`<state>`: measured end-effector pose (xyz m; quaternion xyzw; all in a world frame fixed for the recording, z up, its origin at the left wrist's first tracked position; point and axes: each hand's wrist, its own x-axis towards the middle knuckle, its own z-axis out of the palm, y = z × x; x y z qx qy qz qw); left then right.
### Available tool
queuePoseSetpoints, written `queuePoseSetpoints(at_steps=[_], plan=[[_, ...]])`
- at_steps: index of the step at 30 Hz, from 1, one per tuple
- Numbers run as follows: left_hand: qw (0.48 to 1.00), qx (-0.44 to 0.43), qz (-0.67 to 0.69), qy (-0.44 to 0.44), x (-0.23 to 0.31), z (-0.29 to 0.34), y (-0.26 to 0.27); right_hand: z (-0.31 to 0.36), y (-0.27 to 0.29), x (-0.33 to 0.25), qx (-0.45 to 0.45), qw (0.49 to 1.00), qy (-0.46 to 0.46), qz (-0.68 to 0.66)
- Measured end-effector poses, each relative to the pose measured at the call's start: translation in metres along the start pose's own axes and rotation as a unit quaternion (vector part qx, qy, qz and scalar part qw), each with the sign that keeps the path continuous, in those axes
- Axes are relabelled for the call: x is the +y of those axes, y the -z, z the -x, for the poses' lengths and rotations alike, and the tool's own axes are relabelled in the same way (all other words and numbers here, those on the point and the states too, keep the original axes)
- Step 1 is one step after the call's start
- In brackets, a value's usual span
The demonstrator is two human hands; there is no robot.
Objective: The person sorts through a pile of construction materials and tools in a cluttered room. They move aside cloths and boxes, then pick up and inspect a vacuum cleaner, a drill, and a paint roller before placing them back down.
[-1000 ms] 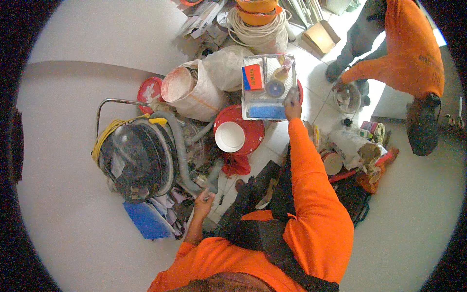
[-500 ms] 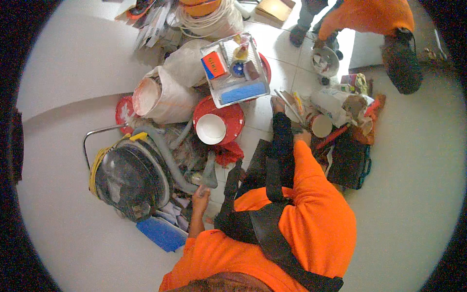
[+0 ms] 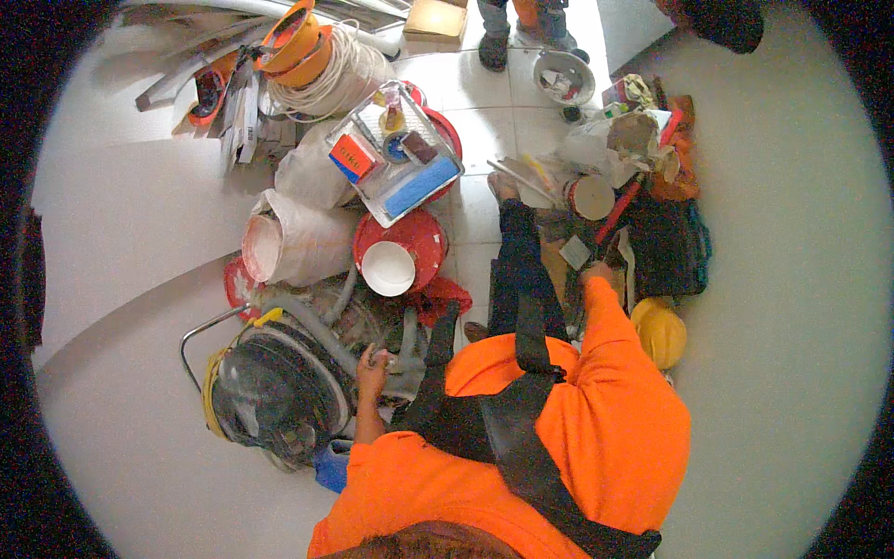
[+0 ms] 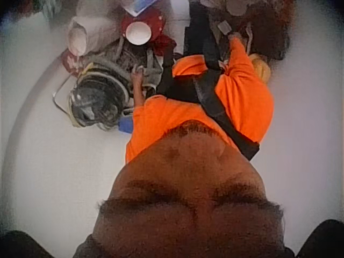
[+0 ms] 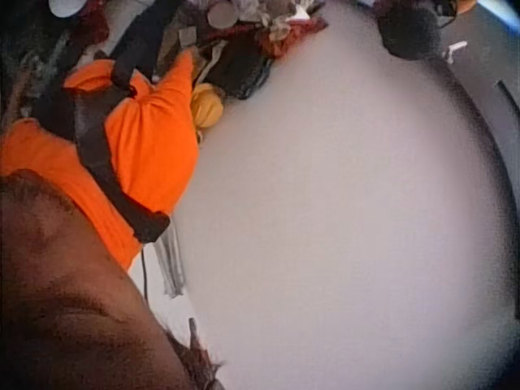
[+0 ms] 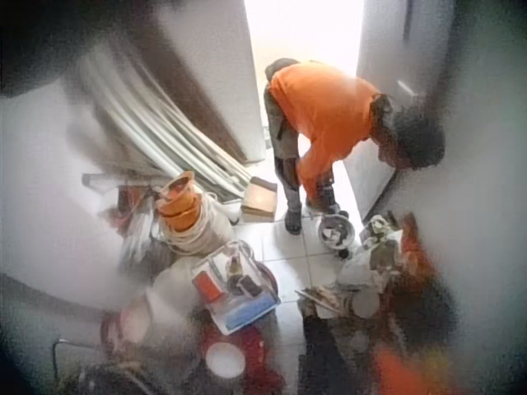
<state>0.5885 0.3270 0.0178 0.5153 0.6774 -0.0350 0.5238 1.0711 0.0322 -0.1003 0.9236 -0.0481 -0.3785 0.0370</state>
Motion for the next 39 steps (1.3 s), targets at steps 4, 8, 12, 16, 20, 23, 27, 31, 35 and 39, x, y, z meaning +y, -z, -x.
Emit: queuePoseSetpoints(at_steps=[4,8,12,16,20,23,27,31,35,39], plan=[[0.996,-0.019,-0.088,-0.015,-0.022,-0.021,0.003,-0.074,-0.056,0.043,-0.024,0.998,0.045,0.044],[0.991,-0.032,-0.122,0.035,0.042,0.011,-0.024,-0.094,-0.041,0.015,-0.054,0.997,0.041,-0.037],[0.983,-0.038,-0.18,-0.012,0.049,-0.006,-0.05,-0.104,0.012,-0.019,-0.043,0.994,0.099,-0.027],[0.995,-0.052,-0.078,0.018,0.074,-0.028,-0.082,-0.149,0.064,-0.028,-0.085,0.987,0.135,-0.026],[0.99,-0.063,0.062,0.111,0.182,-0.023,-0.117,-0.168,0.131,-0.047,-0.089,0.987,0.115,-0.067],[0.996,-0.04,0.027,0.08,0.204,-0.018,-0.125,-0.181,0.164,-0.08,-0.076,0.989,0.108,-0.071],[0.99,-0.043,0.049,0.121,0.194,-0.035,-0.121,-0.21,0.152,-0.078,-0.082,0.965,0.244,0.056],[0.984,-0.052,0.031,0.169,0.212,-0.046,-0.118,-0.225,0.104,-0.074,-0.072,0.974,0.213,0.012],[0.986,-0.106,-0.057,0.117,0.149,-0.084,-0.111,-0.25,0.056,-0.1,-0.052,0.981,0.186,-0.019],[0.961,-0.151,-0.093,0.211,0.095,-0.095,-0.121,-0.311,-0.013,-0.141,-0.079,0.986,0.111,-0.101]])
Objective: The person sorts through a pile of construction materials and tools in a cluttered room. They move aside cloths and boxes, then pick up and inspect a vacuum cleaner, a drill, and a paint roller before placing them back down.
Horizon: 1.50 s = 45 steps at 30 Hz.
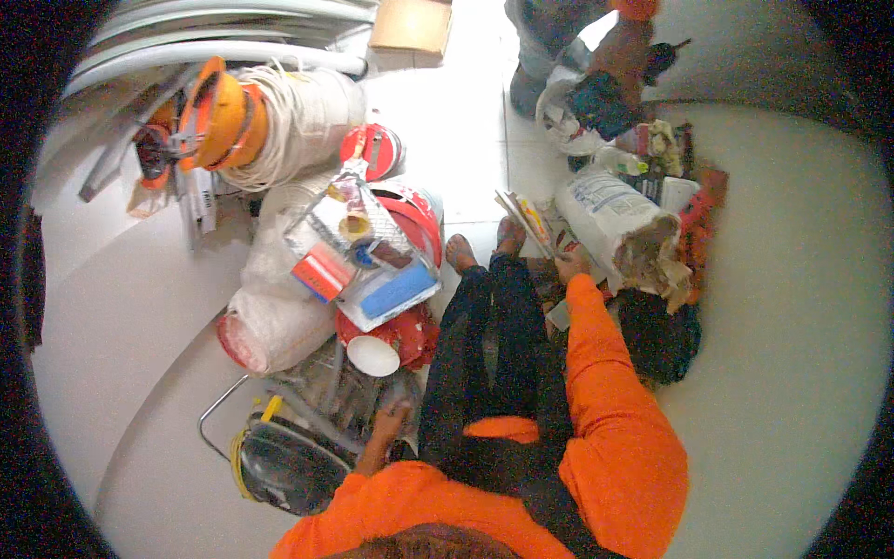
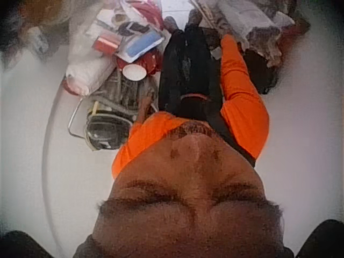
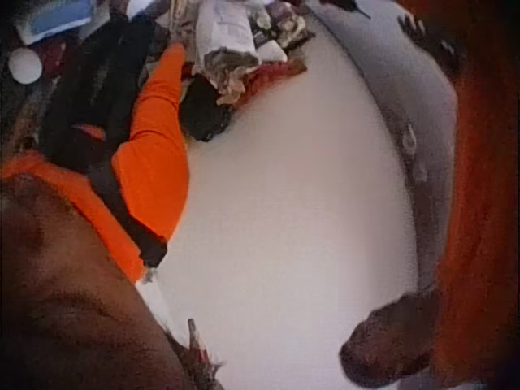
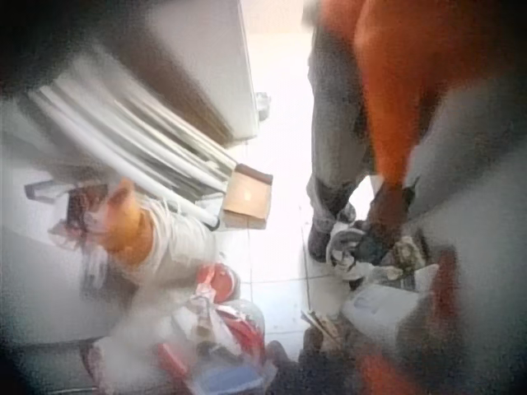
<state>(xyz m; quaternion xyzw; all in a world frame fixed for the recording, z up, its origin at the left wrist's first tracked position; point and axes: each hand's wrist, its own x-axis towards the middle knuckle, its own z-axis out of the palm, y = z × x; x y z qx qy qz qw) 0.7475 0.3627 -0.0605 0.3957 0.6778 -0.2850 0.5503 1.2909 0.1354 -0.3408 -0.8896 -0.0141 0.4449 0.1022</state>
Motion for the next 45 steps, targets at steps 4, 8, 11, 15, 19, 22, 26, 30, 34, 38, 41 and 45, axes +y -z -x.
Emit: queuePoseSetpoints(at_steps=[4,8,11,15,19,22,26,30,34,38,41,45], plan=[[0.992,-0.037,-0.01,0.12,-0.002,0.009,-0.014,-0.102,-0.086,0.0,-0.004,0.997,-0.048,0.066],[0.956,-0.145,-0.221,0.126,-0.023,0.005,-0.021,-0.198,-0.143,-0.015,-0.066,0.99,-0.08,0.094],[0.934,-0.222,-0.242,0.14,-0.044,-0.014,-0.014,-0.234,-0.175,-0.008,0.029,0.984,-0.094,0.149],[0.929,-0.046,0.141,0.339,-0.009,-0.01,-0.059,-0.245,-0.183,-0.042,-0.003,0.993,-0.046,0.106],[0.938,-0.069,0.097,0.327,0.007,-0.023,-0.063,-0.216,-0.175,-0.007,0.105,0.981,0.162,0.022],[0.964,-0.088,0.065,0.243,0.016,-0.018,-0.069,-0.159,-0.145,-0.034,0.133,0.941,0.299,-0.09],[0.974,-0.086,0.051,0.201,0.002,-0.027,-0.064,-0.107,-0.107,-0.074,0.087,0.946,0.269,-0.157],[0.949,-0.099,0.124,0.274,0.028,-0.041,-0.065,-0.102,-0.086,-0.1,0.118,0.926,0.308,-0.186],[0.942,-0.088,0.154,0.286,0.023,-0.037,-0.06,-0.097,-0.065,-0.114,0.134,0.934,0.302,-0.139],[0.951,-0.097,0.13,0.265,0.012,-0.031,-0.052,-0.101,-0.066,-0.079,0.127,0.957,0.223,-0.138],[0.944,-0.079,0.206,0.244,0.01,-0.034,-0.045,-0.109,-0.071,-0.055,0.191,0.958,0.16,-0.139],[0.95,-0.074,0.2,0.227,0.008,-0.032,-0.043,-0.094,-0.059,-0.066,0.097,0.986,0.108,-0.077]])
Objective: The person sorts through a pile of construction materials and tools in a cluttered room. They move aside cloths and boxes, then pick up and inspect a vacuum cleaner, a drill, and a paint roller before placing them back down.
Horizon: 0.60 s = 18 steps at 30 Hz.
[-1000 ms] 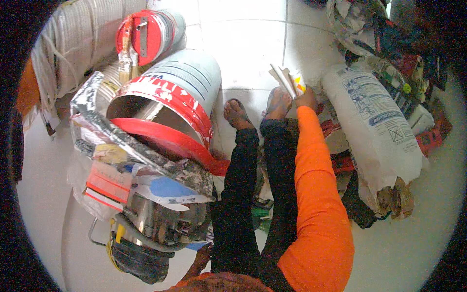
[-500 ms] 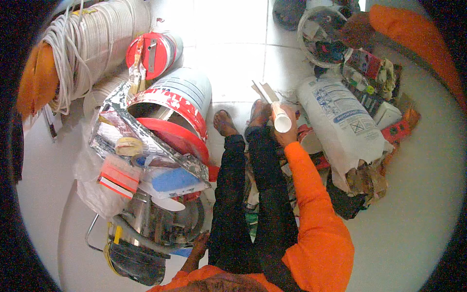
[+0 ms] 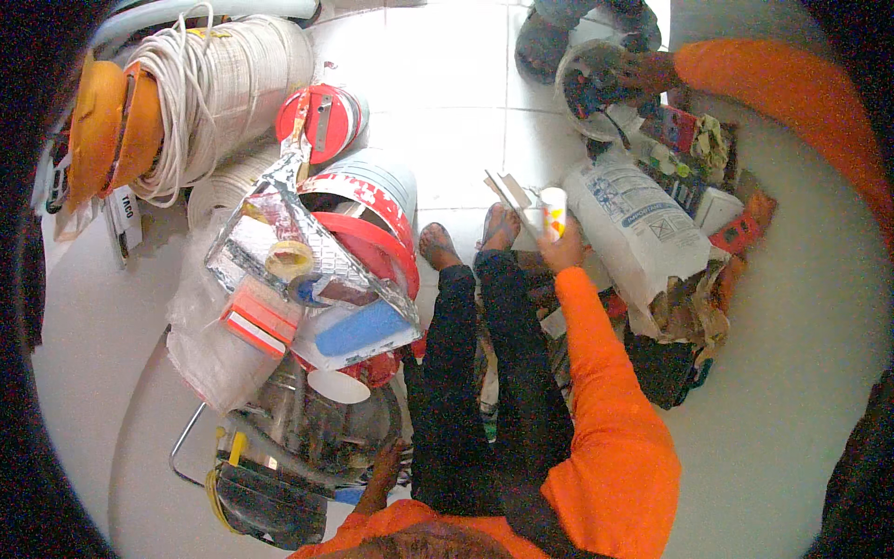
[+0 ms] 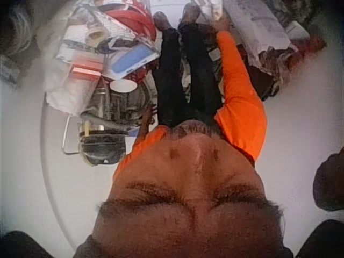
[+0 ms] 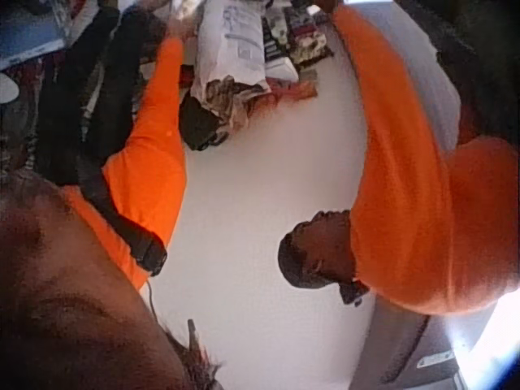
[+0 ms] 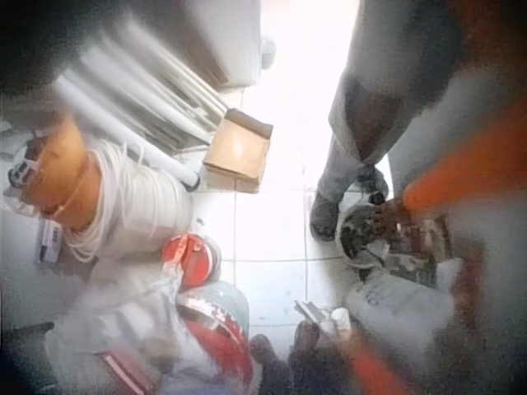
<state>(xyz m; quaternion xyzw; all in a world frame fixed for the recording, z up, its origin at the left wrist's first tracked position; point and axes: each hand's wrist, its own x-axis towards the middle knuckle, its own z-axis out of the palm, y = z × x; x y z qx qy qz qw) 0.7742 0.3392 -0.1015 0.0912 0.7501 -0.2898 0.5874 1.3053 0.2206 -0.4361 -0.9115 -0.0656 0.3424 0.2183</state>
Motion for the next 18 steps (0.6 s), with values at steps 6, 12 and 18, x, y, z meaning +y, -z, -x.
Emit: queuePoseSetpoints(at_steps=[6,12,18], plan=[[0.998,-0.036,0.031,-0.037,-0.034,-0.044,0.051,-0.024,-0.048,0.027,-0.159,0.967,-0.114,0.165],[0.985,0.027,0.116,0.121,-0.068,-0.068,0.069,-0.056,-0.139,0.062,-0.213,0.934,-0.093,0.272],[0.964,-0.009,0.216,0.158,-0.072,-0.061,0.078,-0.066,-0.164,0.075,-0.175,0.957,-0.116,0.202]])
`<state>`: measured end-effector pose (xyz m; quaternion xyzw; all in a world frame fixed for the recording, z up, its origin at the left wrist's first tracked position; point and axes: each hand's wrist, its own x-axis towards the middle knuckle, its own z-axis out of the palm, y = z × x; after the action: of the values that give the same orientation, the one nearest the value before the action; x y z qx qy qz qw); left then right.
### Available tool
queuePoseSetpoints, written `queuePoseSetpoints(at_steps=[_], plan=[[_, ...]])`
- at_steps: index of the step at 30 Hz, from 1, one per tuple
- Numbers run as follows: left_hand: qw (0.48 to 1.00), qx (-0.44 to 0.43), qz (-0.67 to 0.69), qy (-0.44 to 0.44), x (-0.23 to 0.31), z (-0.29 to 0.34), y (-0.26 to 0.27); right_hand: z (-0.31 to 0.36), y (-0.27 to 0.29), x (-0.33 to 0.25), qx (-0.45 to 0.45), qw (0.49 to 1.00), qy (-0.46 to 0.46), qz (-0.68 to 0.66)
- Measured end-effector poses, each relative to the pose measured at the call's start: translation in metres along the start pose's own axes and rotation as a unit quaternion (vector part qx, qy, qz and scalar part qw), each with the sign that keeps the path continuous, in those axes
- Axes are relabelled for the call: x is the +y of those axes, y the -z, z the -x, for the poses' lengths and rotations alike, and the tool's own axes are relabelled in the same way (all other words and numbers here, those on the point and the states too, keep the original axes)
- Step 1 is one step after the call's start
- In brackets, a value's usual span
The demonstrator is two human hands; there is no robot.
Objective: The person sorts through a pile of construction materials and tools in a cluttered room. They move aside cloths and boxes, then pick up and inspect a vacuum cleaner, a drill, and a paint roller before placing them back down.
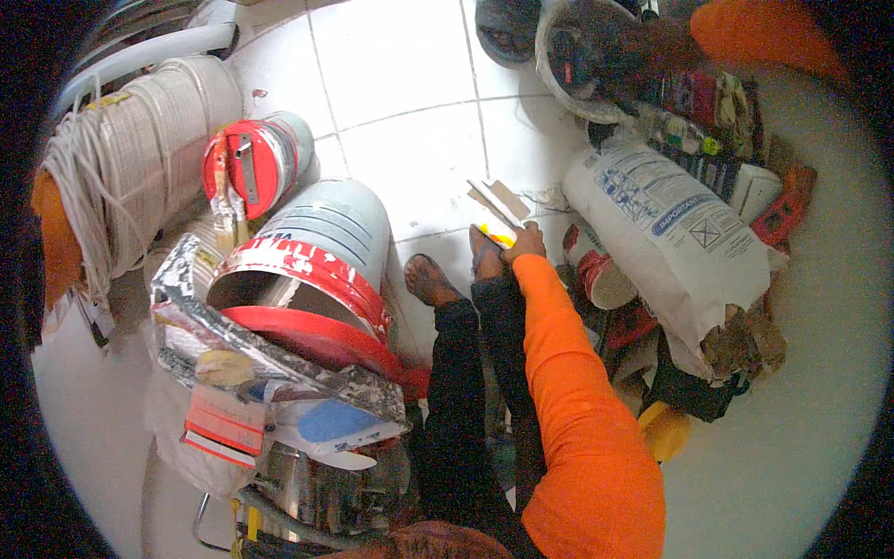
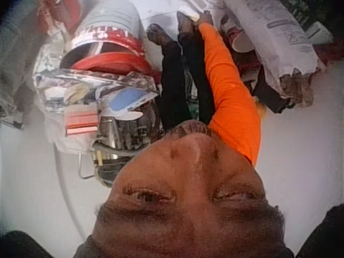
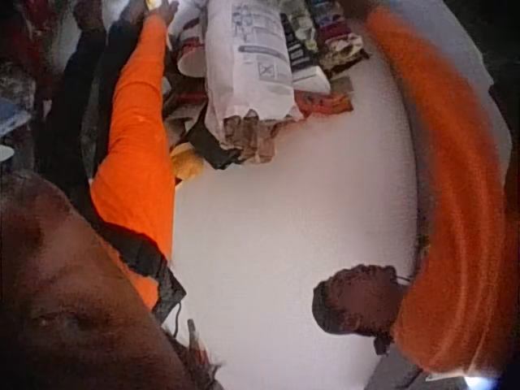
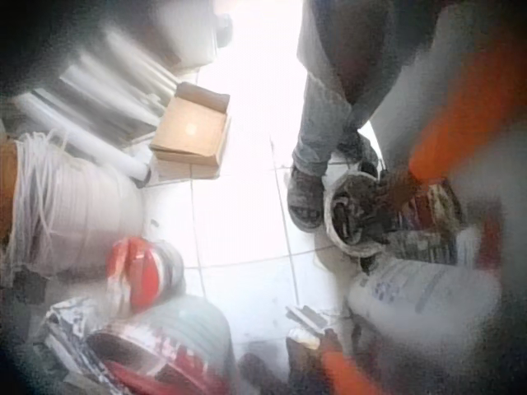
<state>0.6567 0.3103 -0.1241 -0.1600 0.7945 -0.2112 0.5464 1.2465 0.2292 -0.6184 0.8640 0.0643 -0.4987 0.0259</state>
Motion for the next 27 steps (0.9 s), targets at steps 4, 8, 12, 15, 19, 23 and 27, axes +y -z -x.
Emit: queuePoseSetpoints(at_steps=[4,8,12,15,19,23,27], plan=[[0.996,-0.045,-0.067,-0.048,0.003,0.002,-0.001,0.024,0.005,-0.006,0.122,0.992,0.024,-0.011],[0.993,0.019,-0.114,-0.036,0.021,0.007,-0.015,0.033,0.042,-0.013,0.202,0.976,0.052,-0.069],[0.765,0.054,-0.571,-0.295,0.049,0.021,-0.044,0.072,0.101,-0.025,0.29,0.938,0.128,-0.143],[0.591,0.039,-0.707,-0.387,0.044,0.059,-0.041,0.164,0.2,-0.072,0.266,0.926,0.202,-0.177],[0.924,0.08,-0.308,-0.211,0.046,0.136,-0.124,0.256,0.252,-0.038,0.382,0.831,0.22,-0.34],[0.905,0.04,-0.333,-0.264,0.06,0.187,-0.127,0.341,0.291,0.006,0.515,0.682,0.107,-0.508],[0.843,0.013,-0.42,-0.337,0.086,0.227,-0.134,0.415,0.32,0.071,0.463,0.533,-0.053,-0.706]])
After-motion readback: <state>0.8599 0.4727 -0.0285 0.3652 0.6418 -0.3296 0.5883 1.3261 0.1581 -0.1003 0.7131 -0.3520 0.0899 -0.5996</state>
